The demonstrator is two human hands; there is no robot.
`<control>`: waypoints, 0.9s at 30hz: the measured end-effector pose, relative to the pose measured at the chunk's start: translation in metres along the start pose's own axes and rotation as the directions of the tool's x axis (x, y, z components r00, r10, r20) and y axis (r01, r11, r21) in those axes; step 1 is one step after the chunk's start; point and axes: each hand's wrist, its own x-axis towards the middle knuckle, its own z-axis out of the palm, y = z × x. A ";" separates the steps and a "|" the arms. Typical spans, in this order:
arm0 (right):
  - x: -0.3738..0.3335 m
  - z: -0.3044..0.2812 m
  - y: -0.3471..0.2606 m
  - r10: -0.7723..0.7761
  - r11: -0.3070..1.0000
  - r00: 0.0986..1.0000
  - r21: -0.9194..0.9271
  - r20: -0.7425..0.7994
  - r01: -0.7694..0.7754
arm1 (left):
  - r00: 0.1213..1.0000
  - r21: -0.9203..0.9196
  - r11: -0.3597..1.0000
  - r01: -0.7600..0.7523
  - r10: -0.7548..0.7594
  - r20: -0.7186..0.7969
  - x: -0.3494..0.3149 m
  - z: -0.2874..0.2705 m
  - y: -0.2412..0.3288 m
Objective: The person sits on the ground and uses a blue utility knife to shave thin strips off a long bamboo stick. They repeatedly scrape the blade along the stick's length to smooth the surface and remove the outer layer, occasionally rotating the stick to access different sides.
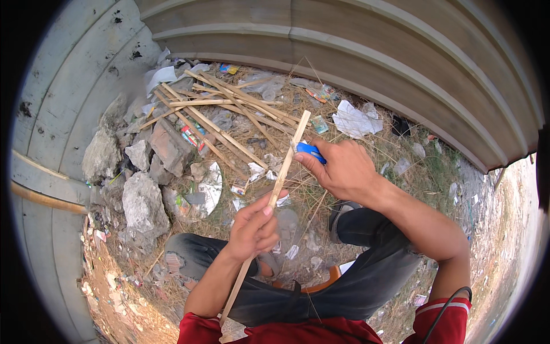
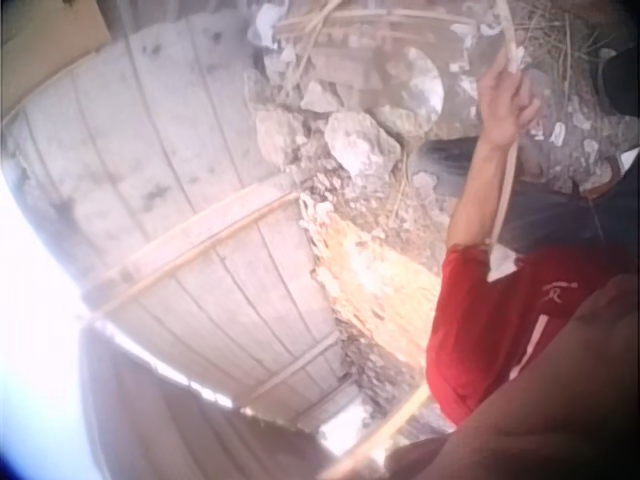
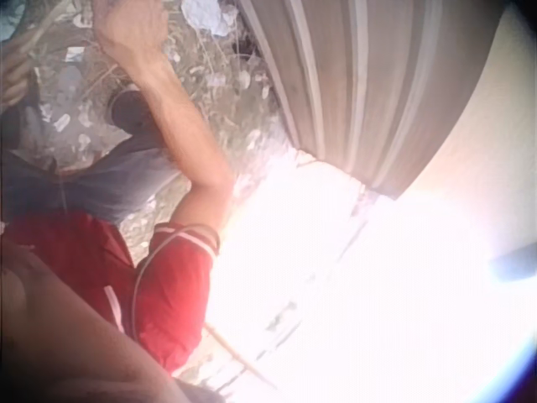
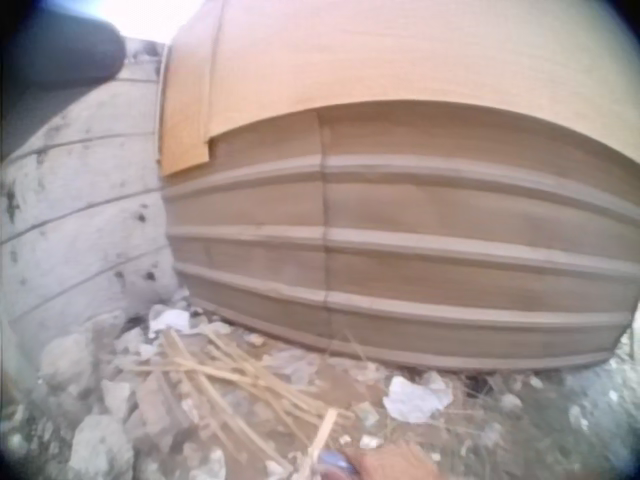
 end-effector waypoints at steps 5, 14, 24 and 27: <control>0.021 -0.027 0.051 0.243 0.965 0.944 0.159 -0.223 -0.210 | 0.990 0.028 0.999 0.042 -0.045 0.135 -0.001 -0.001 -0.014; -0.028 0.005 -0.019 -0.025 0.997 0.985 0.076 0.173 0.012 | 0.985 0.277 0.947 -0.163 0.171 -0.005 0.005 -0.004 -0.016; 0.019 -0.024 0.054 0.209 0.972 0.963 0.142 -0.173 -0.185 | 0.976 0.461 0.865 -0.197 0.215 0.013 -0.009 -0.007 -0.024; -0.010 -0.022 0.019 0.113 0.978 0.994 0.179 -0.002 -0.110 | 0.978 0.358 0.915 -0.184 0.206 -0.022 0.002 -0.011 -0.022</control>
